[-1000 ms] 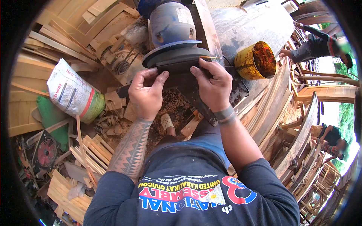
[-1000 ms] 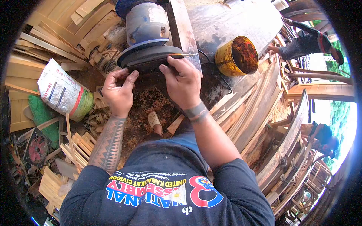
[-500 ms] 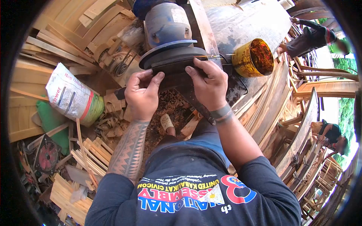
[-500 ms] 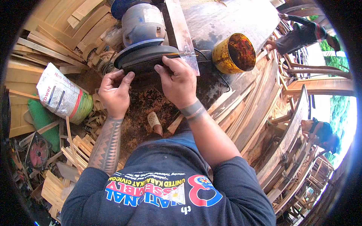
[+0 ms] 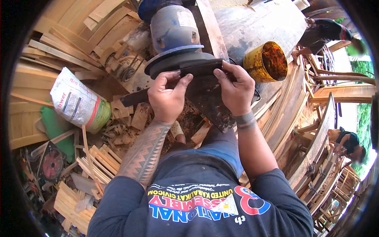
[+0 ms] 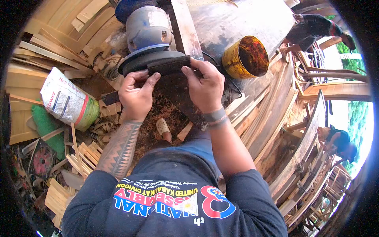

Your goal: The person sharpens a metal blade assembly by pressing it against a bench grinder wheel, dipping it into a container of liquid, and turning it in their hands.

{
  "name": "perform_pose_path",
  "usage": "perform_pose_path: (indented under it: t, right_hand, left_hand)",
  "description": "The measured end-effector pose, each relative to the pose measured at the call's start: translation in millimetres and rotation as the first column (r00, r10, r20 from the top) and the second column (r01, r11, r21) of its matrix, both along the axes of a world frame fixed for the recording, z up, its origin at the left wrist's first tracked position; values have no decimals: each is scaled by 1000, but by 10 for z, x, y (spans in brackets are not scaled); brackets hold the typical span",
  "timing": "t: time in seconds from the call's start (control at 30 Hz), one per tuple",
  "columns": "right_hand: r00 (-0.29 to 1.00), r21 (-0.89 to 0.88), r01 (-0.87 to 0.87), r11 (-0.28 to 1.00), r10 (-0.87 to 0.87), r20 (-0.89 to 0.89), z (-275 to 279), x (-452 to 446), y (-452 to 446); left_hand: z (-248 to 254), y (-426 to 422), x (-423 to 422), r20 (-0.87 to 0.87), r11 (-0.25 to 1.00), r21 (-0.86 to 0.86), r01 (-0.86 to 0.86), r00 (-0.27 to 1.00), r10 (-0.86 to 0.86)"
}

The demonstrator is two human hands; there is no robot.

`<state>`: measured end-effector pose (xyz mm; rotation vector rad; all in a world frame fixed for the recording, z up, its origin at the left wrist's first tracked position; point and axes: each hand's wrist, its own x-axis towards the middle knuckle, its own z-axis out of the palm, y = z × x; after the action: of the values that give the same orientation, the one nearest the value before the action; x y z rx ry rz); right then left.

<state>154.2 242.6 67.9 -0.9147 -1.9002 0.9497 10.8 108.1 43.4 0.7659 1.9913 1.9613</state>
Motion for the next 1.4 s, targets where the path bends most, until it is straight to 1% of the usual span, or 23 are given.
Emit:
perform_pose_path:
  t: [0.1, 0.17, 0.3, 0.43, 0.47, 0.5, 0.57, 0.67, 0.77, 0.87, 0.93, 1.03, 1.13, 1.27, 1.4]
  right_hand:
    - [1000, -79, 8, 997, -8, -1, -44, 88, 75]
    - [1000, -144, 13, 989, -16, -21, -80, 117, 110]
    - [999, -179, -9, 984, 1, -43, -56, 118, 116]
    - [1000, -47, -20, 999, 20, 11, -34, 51, 66]
    - [1000, -12, -24, 1000, 24, 16, -15, 26, 42]
    - [999, 23, -29, 999, 29, 22, -3, 5, 20]
    - [999, 32, -45, 998, 44, 23, -2, -33, -13]
    - [998, 49, -59, 997, 59, 10, -2, -90, -63]
    - [998, 40, -68, 997, 67, 21, 10, -124, -99]
    - [997, 39, -74, 997, 73, 23, -3, -148, -126]
    - [997, 40, -75, 996, 74, 23, -7, -171, -150]
    - [994, 95, -92, 991, 85, 75, 44, -193, -191]
    - [994, 131, -105, 986, 101, 41, 34, -243, -217]
    - [994, 136, -102, 985, 95, 61, 38, -291, -286]
    - [992, 133, -113, 985, 105, 67, 47, -327, -326]
  left_hand:
    - [34, 71, 58, -43, 1000, 10, 10, 999, -10]
    - [50, 109, 100, -36, 1000, -4, 7, 999, -7]
    - [1, 111, 99, -44, 1000, 0, 11, 999, -11]
    - [57, 22, 42, -37, 1000, -10, -1, 999, 1]
    - [-18, 8, 18, -11, 1000, 8, -7, 1000, 7]
    - [-18, -19, -2, -25, 1000, -5, -11, 1000, 11]
    - [-15, -82, -38, -55, 999, -33, -23, 998, 21]
    - [-56, -128, -109, -93, 1000, 6, -29, 995, 29]
    - [-42, -199, -148, -99, 999, -33, 5, 995, -8]
    - [28, -229, -164, -109, 999, -33, 2, 994, -6]
    - [36, -253, -181, -108, 999, -42, -2, 994, -2]
    - [20, -298, -218, -91, 999, -45, -3, 996, -1]
    - [20, -341, -249, -86, 999, -47, -11, 996, 7]
    - [87, -385, -274, -117, 999, -34, -24, 993, 20]
    - [-46, -430, -327, -76, 998, -39, -47, 996, 44]
